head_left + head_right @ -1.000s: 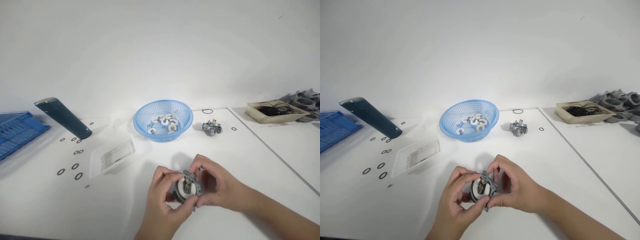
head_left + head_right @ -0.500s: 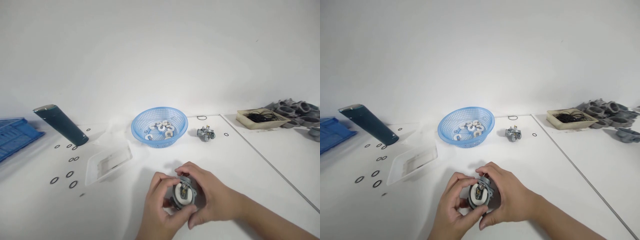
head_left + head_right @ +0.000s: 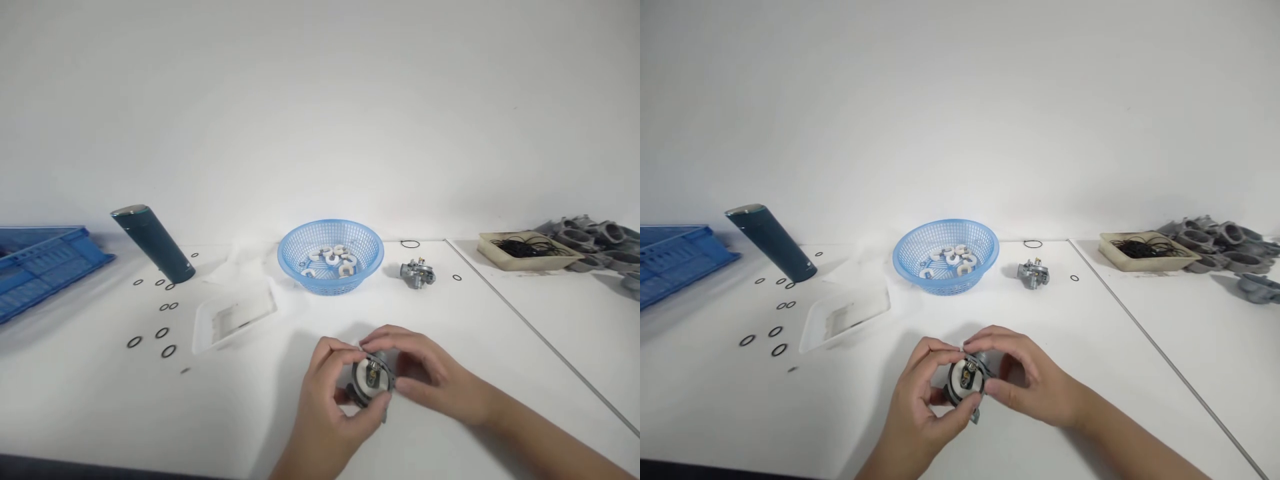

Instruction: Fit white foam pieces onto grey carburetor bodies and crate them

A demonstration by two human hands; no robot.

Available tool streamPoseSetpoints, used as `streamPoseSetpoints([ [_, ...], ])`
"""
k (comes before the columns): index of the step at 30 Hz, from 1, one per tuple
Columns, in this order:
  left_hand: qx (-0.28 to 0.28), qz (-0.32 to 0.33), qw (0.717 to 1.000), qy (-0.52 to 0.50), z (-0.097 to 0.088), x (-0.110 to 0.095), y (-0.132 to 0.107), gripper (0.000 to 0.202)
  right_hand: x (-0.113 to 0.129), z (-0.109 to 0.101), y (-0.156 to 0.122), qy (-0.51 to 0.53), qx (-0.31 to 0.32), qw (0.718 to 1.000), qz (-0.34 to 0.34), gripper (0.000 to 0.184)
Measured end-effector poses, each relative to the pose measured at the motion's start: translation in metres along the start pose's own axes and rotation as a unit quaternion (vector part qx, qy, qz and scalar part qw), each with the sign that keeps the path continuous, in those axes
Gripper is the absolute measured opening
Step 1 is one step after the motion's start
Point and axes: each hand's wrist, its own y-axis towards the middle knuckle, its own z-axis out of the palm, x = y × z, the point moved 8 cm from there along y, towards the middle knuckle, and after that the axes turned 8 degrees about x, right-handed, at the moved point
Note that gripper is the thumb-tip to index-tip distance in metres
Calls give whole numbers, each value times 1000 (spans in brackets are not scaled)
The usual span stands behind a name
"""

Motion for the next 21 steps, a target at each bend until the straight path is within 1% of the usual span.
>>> streamPoseSetpoints([
  [4,29,-10,1000,5,1,1,1,40,-11,-4,2,53,4,998,32,32],
  [10,10,-22,999,-23,0,0,-1,41,-21,-4,4,74,1,996,53,34],
  [21,4,-13,1000,-11,0,0,-1,45,-27,-6,4,94,-9,993,77,35],
])
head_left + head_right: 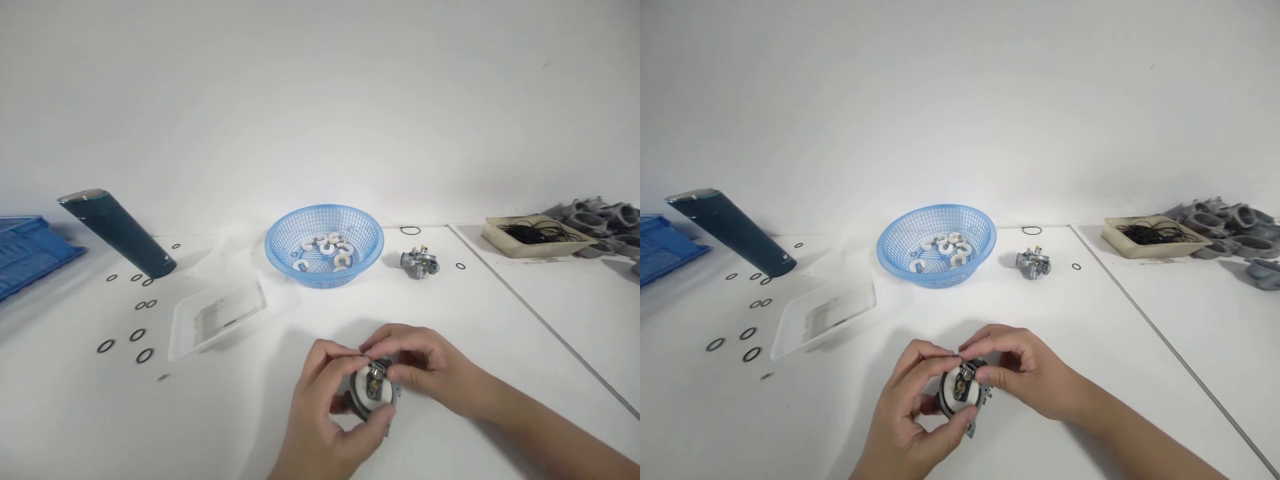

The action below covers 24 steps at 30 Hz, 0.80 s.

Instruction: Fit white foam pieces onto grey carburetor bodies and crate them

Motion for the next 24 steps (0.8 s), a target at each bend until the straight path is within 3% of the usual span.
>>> streamPoseSetpoints([
  [6,-6,23,1000,6,2,8,-1,49,3,1,-5,-16,-4,1000,-9,37],
  [10,-5,59,998,4,2,7,0,48,6,5,-9,-43,6,999,-14,63],
  [15,33,47,998,39,2,0,3,47,11,11,-11,-82,30,996,-12,83],
  [21,23,33,999,16,2,17,3,52,23,23,-12,-57,74,995,-26,78],
  [24,11,16,1000,-3,2,23,5,50,23,29,-14,-80,70,993,-44,87],
])
